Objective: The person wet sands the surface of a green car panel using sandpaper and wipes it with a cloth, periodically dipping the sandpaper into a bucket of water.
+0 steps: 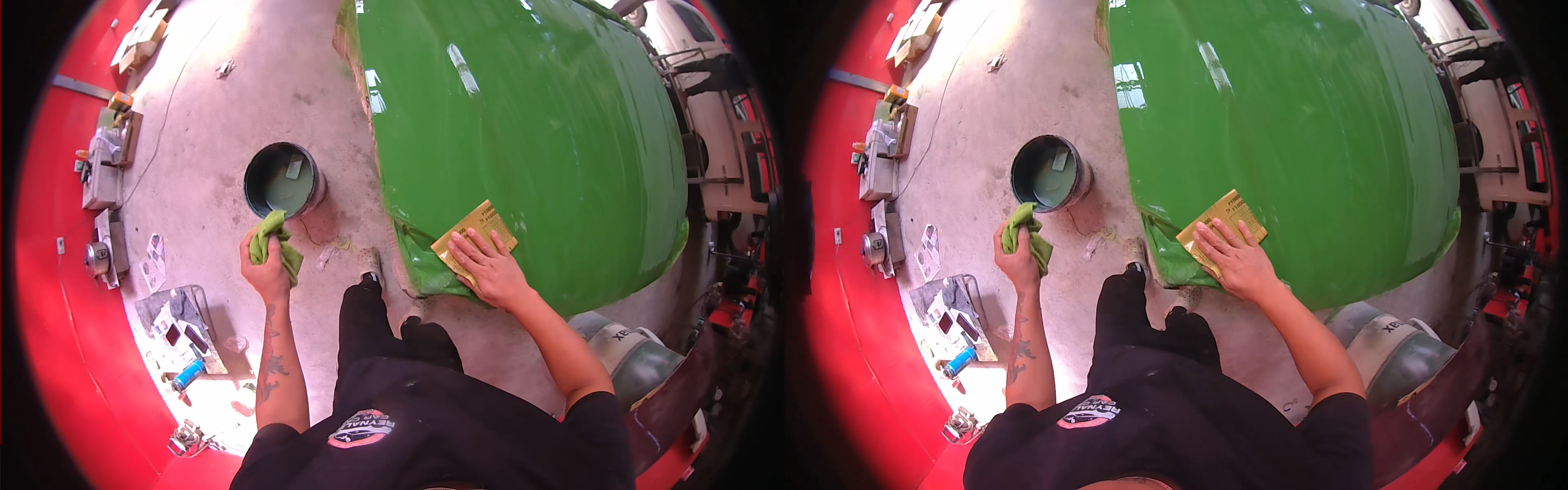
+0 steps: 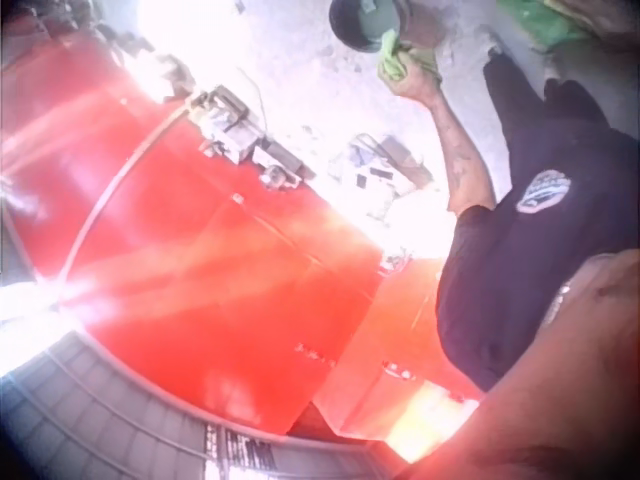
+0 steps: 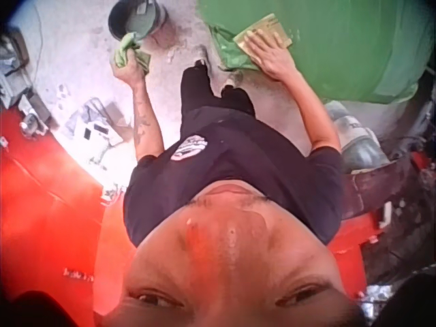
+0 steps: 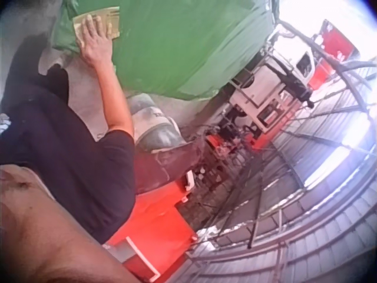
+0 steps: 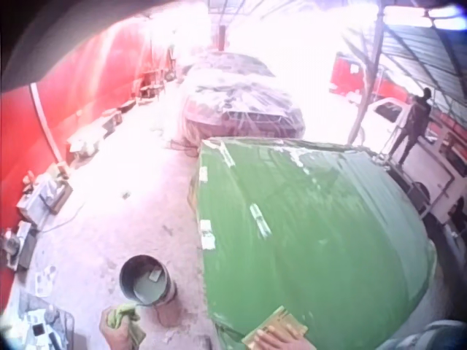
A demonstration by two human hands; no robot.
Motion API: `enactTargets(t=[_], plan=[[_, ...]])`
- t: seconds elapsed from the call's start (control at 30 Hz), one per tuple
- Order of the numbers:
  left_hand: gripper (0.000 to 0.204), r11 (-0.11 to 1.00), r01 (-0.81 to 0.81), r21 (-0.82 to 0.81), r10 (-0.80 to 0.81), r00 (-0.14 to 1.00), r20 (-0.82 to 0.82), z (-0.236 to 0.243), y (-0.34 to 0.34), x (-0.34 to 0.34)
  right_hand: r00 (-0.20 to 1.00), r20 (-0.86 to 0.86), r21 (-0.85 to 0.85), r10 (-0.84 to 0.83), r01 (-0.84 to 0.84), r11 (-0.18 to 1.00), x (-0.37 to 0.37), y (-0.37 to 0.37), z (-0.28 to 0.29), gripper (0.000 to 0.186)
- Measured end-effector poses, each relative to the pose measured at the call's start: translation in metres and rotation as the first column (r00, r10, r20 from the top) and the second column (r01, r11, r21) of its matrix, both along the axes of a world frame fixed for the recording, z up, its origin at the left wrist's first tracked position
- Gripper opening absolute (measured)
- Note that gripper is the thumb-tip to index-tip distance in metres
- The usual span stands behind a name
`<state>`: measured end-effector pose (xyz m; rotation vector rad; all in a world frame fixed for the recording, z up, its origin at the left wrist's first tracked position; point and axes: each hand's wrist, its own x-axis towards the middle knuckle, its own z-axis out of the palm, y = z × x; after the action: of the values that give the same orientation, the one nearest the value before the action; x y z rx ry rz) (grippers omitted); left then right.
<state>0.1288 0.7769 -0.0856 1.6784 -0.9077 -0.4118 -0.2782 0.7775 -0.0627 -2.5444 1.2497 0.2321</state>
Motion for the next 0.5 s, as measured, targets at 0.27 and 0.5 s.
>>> enactTargets(t=[0.27,0.5], plan=[[0.031,0.803,-0.121,0.584,0.191,0.98,-0.06,-0.058,0.146,0.128,0.995,0.071,-0.143,-0.076,0.085,0.986,0.087,-0.112,-0.012,0.064],[0.03,0.52,-0.198,0.831,0.284,0.958,0.05,-0.05,0.198,0.227,0.953,0.015,-0.239,-0.301,0.296,0.925,0.142,-0.219,-0.022,0.067]])
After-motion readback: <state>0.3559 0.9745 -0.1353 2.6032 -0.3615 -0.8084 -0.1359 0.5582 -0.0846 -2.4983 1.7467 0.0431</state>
